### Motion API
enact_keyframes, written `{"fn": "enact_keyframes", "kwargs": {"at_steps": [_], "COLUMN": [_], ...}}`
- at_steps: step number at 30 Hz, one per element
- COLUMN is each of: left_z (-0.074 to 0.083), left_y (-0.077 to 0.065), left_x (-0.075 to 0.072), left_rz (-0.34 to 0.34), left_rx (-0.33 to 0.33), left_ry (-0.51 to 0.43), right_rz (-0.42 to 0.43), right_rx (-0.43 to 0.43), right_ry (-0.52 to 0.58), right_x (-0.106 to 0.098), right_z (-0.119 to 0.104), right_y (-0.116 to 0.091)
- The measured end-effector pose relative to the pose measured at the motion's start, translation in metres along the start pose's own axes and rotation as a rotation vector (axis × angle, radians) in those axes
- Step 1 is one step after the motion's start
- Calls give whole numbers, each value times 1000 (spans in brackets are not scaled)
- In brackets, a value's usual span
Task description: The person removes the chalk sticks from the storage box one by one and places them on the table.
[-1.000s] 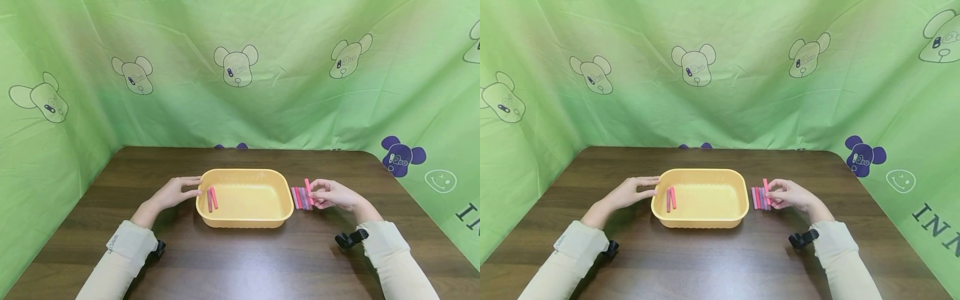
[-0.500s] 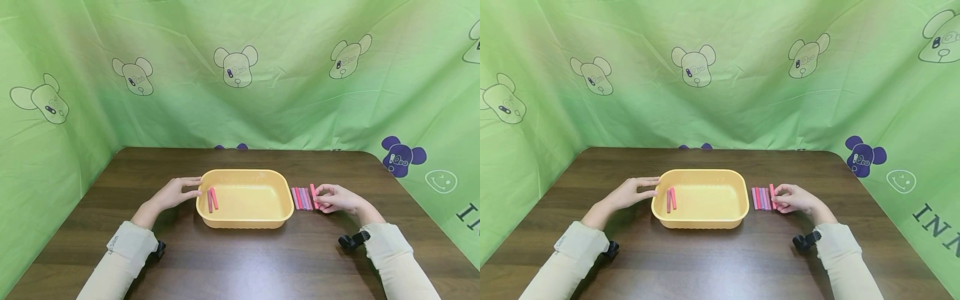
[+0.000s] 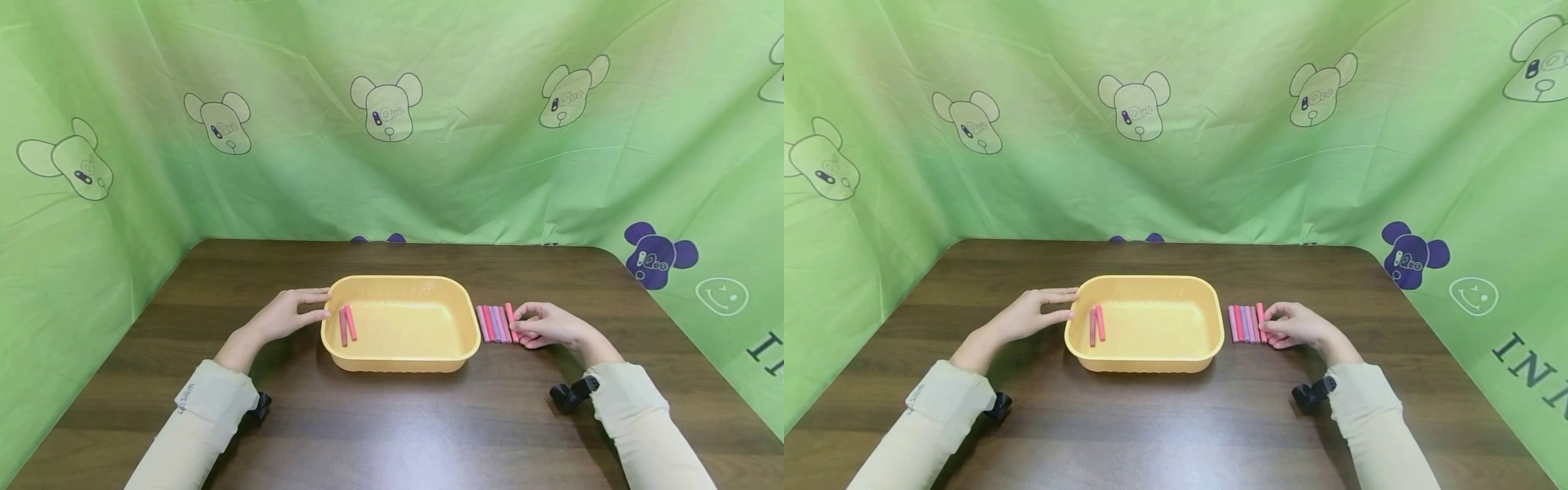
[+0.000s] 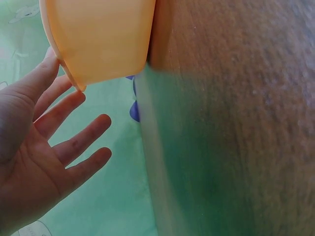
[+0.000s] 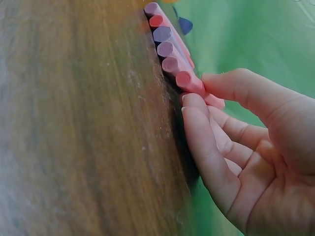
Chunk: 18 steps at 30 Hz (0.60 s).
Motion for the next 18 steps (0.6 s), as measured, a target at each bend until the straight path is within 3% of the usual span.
{"fn": "enact_keyframes", "kwargs": {"at_steps": [9,18], "left_z": [0,0], "left_y": [0,0], "left_x": [0,0], "left_rz": [-5,-4], "left_rx": [-4,-7], "left_ry": [1,-3], "right_rz": [44,67], "right_rx": [26,-48], "right_ry": [-15,-81], "right_x": [-5,-2], "right_z": [-3,-45], "right_y": [-3,-3]}}
Point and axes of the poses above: each hand's wrist, its own y-axis towards the middle knuckle, its own x-axis out of the palm, z = x × y, the point moved 8 cm from there along y, towards the middle knuckle, and after that the axes turned 9 degrees about -z, right-handed, at the moved point
